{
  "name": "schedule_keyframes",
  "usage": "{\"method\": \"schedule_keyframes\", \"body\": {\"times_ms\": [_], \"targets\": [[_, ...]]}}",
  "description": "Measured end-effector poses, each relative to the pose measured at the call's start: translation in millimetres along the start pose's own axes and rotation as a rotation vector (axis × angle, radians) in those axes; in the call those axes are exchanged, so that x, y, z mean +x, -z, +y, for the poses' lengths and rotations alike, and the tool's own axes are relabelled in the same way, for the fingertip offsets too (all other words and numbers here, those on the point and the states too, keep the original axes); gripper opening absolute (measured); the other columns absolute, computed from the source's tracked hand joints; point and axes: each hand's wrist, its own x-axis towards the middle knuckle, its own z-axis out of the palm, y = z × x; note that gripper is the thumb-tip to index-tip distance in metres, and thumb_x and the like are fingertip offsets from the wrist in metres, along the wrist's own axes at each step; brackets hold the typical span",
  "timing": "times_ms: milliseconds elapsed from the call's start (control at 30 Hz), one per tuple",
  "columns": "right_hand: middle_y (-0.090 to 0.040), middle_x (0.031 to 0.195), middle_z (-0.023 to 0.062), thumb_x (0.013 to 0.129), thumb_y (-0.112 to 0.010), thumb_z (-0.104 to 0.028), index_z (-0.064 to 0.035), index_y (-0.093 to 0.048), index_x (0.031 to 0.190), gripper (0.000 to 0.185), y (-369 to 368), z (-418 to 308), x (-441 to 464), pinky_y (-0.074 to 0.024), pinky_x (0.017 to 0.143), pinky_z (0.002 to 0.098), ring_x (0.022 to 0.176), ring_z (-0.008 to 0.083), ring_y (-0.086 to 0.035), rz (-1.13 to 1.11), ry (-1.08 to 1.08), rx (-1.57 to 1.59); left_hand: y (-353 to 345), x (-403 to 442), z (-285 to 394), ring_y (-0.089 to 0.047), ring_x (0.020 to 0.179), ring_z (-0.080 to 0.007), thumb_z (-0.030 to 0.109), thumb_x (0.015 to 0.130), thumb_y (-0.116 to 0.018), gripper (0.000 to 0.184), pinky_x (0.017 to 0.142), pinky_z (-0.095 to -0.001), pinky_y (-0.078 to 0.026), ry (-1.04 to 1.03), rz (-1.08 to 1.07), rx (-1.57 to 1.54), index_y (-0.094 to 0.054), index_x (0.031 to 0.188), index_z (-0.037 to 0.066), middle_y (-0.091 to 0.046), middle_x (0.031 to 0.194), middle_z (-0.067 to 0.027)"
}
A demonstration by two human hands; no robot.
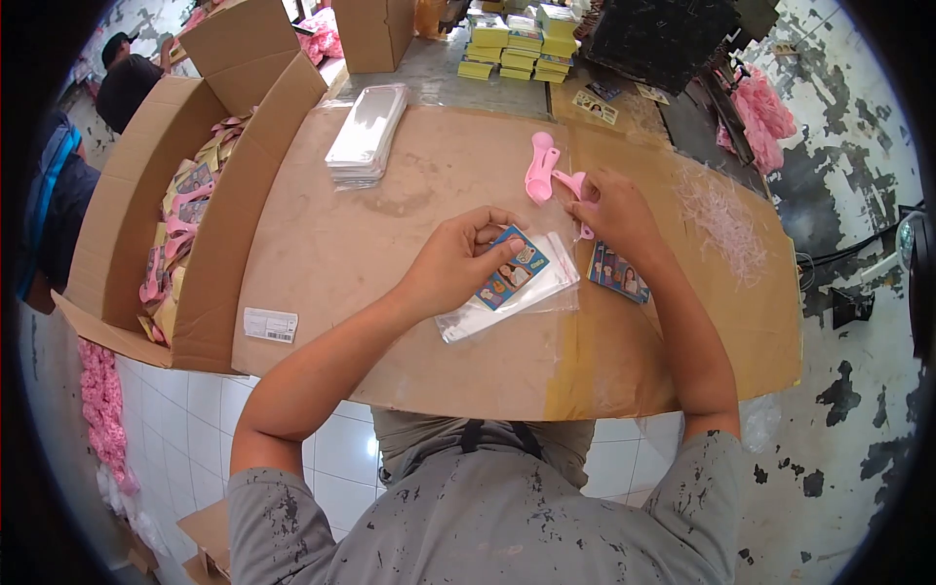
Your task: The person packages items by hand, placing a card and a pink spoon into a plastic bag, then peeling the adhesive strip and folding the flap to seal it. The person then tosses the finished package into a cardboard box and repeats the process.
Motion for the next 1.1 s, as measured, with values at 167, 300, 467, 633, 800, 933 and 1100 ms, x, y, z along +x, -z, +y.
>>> {"method": "schedule_keyframes", "body": {"times_ms": [167,300,467,633,800,933,1100], "targets": [[-0.073,0.096,0.0151,0.09,-0.071,-0.012,-0.0013,-0.069,0.117,0.028,-11.3,9.7,0.7,-0.0565,0.083,0.0398,0.094,0.0282,-0.072,0.166,0.012,0.093,-2.3,-2.0,2.5,-0.069,0.088,-0.0053,0.012,0.105,-0.064,0.028,0.069,-0.0203,-0.057,0.021,-0.028,0.002,-0.062,0.13,0.0,-0.076,0.104,-0.0068],[-0.068,0.1,0.01,0.091,-0.069,0.0,-0.0031,-0.057,0.14,0.05,22.1,-26.8,-18.0,-0.0574,0.076,0.031,0.093,0.0177,-0.072,0.105,-0.053,0.785,-5.2,-3.9,6.1,-0.069,0.088,-0.0053,0.01,0.104,-0.065,0.029,0.071,-0.0202,-0.057,0.004,-0.013,-0.04,-0.062,0.13,-0.002,-0.076,0.104,-0.0071],[-0.061,0.112,0.0104,0.091,-0.069,0.005,-0.0048,-0.039,0.154,0.071,39.1,-58.5,-43.8,-0.0584,0.076,0.0277,0.094,0.0162,-0.071,0.104,-0.055,1.269,-13.9,-6.8,2.3,-0.068,0.09,-0.0054,0.01,0.104,-0.066,0.033,0.076,-0.0211,-0.057,-0.048,-0.064,-0.065,-0.061,0.134,-0.003,-0.075,0.106,-0.0072],[-0.059,0.115,0.0099,0.091,-0.069,0.007,-0.0041,-0.043,0.15,0.066,23.5,-54.9,-48.0,-0.0589,0.078,0.027,0.097,0.016,-0.071,0.121,0.021,1.241,-15.6,-7.2,6.2,-0.068,0.091,-0.0057,0.011,0.104,-0.066,0.035,0.079,-0.0225,-0.057,0.024,-0.082,-0.034,-0.061,0.135,-0.005,-0.075,0.108,-0.007],[-0.059,0.123,0.0107,0.093,-0.065,0.009,-0.004,-0.047,0.146,0.057,9.2,-65.4,-54.3,-0.0563,0.089,0.0295,0.105,0.018,-0.069,0.193,0.076,1.309,-17.5,-5.5,-0.3,-0.066,0.085,-0.0041,0.014,0.105,-0.064,0.031,0.07,-0.0222,-0.053,0.036,-0.074,-0.054,-0.064,0.131,-0.003,-0.075,0.1,-0.0034],[-0.06,0.133,0.0101,0.1,-0.062,-0.001,-0.0034,-0.055,0.139,0.039,-5.5,-45.6,-56.2,-0.0484,0.104,0.0365,0.127,0.0199,-0.059,0.071,0.228,1.123,-12.2,-3.3,5.0,-0.06,0.076,-0.0012,0.019,0.106,-0.064,0.031,0.062,-0.0197,-0.046,0.039,-0.076,-0.027,-0.065,0.132,0.002,-0.075,0.098,0.0002],[-0.062,0.135,0.0087,0.101,-0.063,-0.011,-0.0018,-0.068,0.118,0.02,28.2,-51.0,-46.1,-0.0453,0.107,0.0397,0.138,0.0193,-0.051,0.009,0.282,1.174,-11.4,-6.3,11.9,-0.059,0.075,-0.0019,0.02,0.107,-0.063,0.033,0.062,-0.0213,-0.046,0.036,-0.125,-0.117,-0.063,0.136,0.006,-0.075,0.097,0.0012]]}}
